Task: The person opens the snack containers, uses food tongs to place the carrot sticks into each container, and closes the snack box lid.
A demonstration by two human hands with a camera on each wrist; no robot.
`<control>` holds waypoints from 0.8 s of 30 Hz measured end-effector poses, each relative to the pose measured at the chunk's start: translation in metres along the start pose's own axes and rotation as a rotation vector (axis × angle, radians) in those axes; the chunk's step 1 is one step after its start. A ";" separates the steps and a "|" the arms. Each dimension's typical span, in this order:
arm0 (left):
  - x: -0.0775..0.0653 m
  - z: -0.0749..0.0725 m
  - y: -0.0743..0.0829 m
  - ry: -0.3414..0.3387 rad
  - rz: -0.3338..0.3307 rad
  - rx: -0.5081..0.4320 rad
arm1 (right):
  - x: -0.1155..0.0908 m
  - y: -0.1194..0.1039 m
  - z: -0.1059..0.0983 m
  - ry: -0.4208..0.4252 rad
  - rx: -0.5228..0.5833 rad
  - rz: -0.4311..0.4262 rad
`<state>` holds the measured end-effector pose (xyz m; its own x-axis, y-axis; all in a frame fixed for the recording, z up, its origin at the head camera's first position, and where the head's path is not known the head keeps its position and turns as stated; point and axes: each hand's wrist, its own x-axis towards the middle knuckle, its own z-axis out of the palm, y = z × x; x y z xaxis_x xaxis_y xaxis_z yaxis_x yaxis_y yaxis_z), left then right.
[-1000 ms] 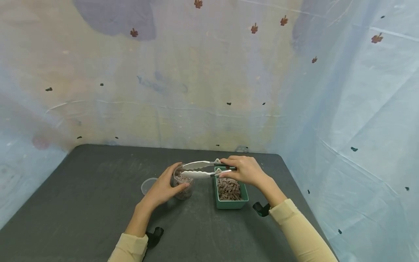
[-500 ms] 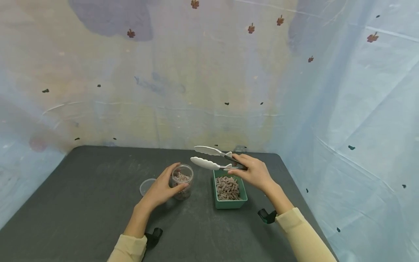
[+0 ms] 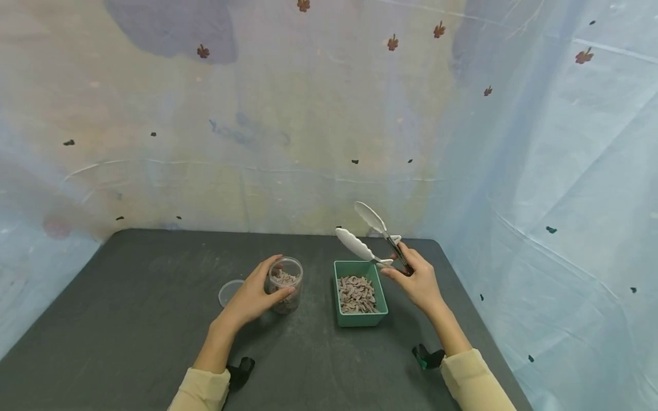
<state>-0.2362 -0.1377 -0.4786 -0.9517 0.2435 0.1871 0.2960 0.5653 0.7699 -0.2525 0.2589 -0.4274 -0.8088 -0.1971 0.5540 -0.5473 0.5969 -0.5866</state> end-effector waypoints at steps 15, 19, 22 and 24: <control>-0.001 0.001 0.002 0.001 -0.002 0.016 | -0.029 0.020 0.001 0.140 0.055 0.438; -0.001 0.000 0.003 0.003 -0.006 0.016 | -0.036 0.026 0.002 0.122 0.041 0.494; -0.001 -0.001 0.003 0.004 -0.009 0.013 | -0.040 0.030 0.003 0.104 0.018 0.532; -0.001 -0.001 0.003 0.004 -0.006 0.014 | -0.042 0.032 0.003 0.087 0.003 0.548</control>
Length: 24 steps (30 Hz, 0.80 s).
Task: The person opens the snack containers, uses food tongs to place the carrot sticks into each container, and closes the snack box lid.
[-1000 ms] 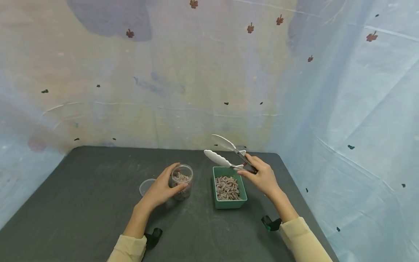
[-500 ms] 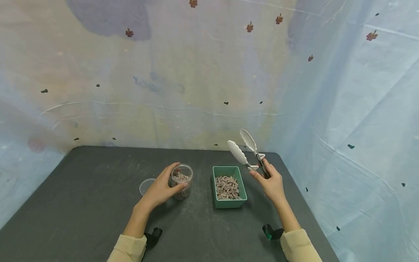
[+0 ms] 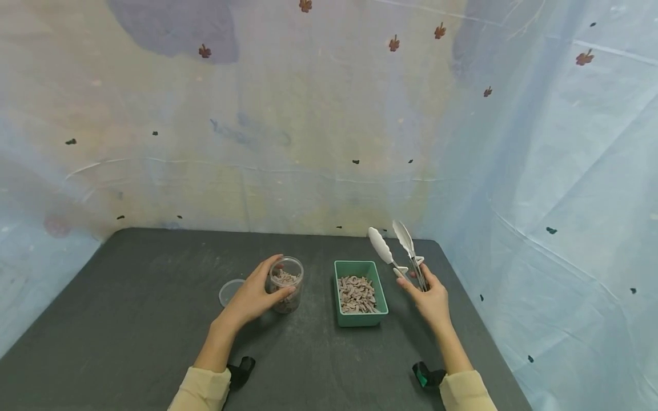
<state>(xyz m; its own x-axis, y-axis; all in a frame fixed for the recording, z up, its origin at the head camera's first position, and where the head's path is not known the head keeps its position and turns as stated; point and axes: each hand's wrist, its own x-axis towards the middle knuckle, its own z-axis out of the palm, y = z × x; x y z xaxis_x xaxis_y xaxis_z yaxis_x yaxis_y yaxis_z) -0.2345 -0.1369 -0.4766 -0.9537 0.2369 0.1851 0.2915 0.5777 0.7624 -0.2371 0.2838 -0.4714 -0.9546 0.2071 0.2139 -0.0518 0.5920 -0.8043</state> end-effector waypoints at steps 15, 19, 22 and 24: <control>0.000 0.000 0.001 -0.008 -0.012 -0.024 | -0.001 0.021 -0.005 -0.090 -0.122 0.087; 0.001 -0.001 0.001 -0.008 -0.006 -0.020 | -0.001 0.023 -0.007 -0.133 -0.169 0.118; 0.001 -0.001 0.001 -0.009 0.003 -0.015 | -0.001 0.025 -0.008 -0.162 -0.187 0.127; 0.001 -0.001 0.000 -0.008 0.001 -0.021 | -0.001 0.025 -0.009 -0.181 -0.190 0.127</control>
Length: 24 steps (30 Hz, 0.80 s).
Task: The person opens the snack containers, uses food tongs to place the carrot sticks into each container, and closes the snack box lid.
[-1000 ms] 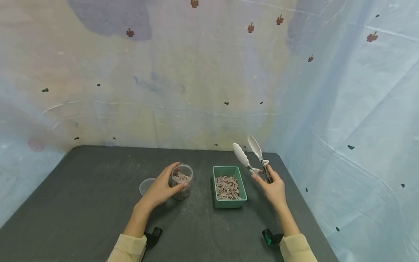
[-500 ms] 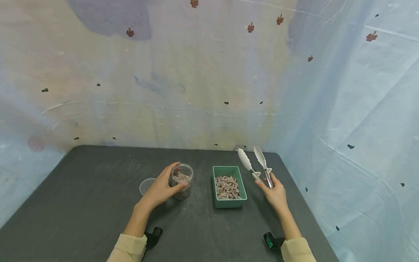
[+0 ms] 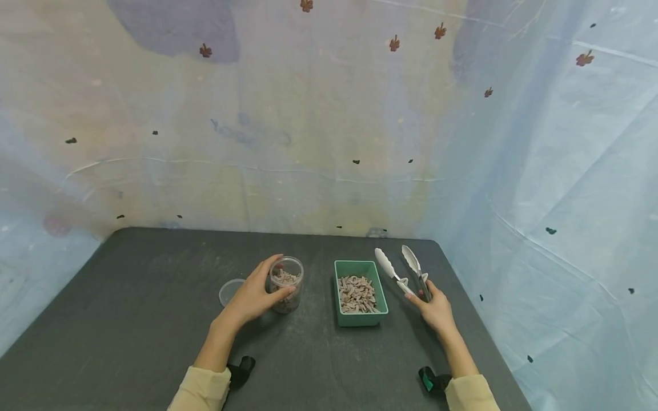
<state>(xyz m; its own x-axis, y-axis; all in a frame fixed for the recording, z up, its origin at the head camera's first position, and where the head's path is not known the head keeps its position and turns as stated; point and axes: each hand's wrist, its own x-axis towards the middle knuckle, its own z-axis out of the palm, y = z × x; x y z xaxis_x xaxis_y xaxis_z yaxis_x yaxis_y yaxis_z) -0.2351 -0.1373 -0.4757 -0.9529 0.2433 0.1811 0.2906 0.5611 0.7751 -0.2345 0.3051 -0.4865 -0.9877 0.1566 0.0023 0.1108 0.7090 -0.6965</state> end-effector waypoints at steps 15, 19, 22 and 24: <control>0.000 0.000 -0.001 -0.003 0.005 0.025 | -0.002 0.008 0.001 -0.054 -0.017 -0.013; 0.000 0.000 -0.002 0.000 0.005 0.024 | -0.002 0.010 0.001 -0.053 -0.030 -0.014; 0.000 0.000 -0.002 0.002 0.005 0.022 | -0.003 0.012 0.000 -0.053 -0.042 -0.014; 0.000 0.000 -0.002 0.001 0.008 0.025 | -0.004 0.013 0.000 -0.052 -0.049 -0.014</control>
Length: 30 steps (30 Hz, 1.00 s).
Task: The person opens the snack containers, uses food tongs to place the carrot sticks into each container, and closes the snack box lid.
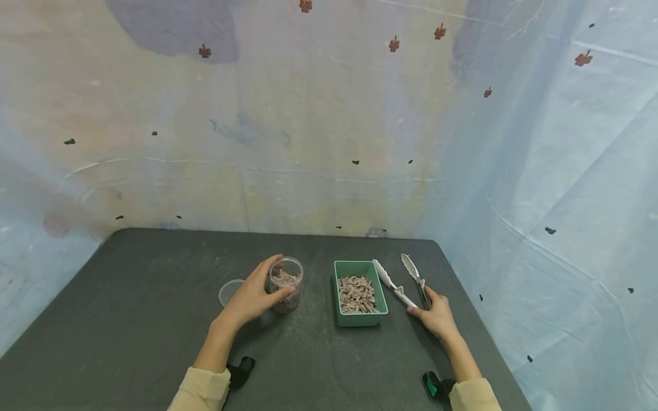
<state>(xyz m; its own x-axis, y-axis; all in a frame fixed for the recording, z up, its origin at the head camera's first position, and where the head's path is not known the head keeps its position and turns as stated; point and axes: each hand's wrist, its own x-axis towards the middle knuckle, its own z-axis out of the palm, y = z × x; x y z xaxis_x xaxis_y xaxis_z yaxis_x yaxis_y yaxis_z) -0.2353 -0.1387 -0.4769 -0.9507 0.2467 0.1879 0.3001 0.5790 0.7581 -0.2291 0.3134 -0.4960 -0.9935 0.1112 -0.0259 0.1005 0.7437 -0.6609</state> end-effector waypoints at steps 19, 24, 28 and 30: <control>-0.001 -0.001 0.002 -0.003 -0.003 -0.009 | -0.001 0.006 0.002 0.009 -0.092 -0.008; -0.001 0.000 0.001 -0.002 -0.005 -0.010 | -0.002 0.003 0.001 0.016 -0.089 -0.001; -0.001 0.000 0.001 -0.005 -0.002 -0.011 | -0.006 -0.006 -0.002 0.040 -0.074 -0.005; -0.001 0.000 0.001 -0.005 -0.002 -0.015 | -0.009 -0.012 -0.003 0.070 -0.048 -0.016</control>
<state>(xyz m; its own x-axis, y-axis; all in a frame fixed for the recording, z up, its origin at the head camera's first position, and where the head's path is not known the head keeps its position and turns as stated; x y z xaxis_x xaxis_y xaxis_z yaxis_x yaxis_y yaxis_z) -0.2341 -0.1384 -0.4761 -0.9507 0.2499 0.1836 0.2975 0.5680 0.7674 -0.2216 0.3056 -0.4855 -0.9888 0.1441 0.0382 0.0890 0.7765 -0.6238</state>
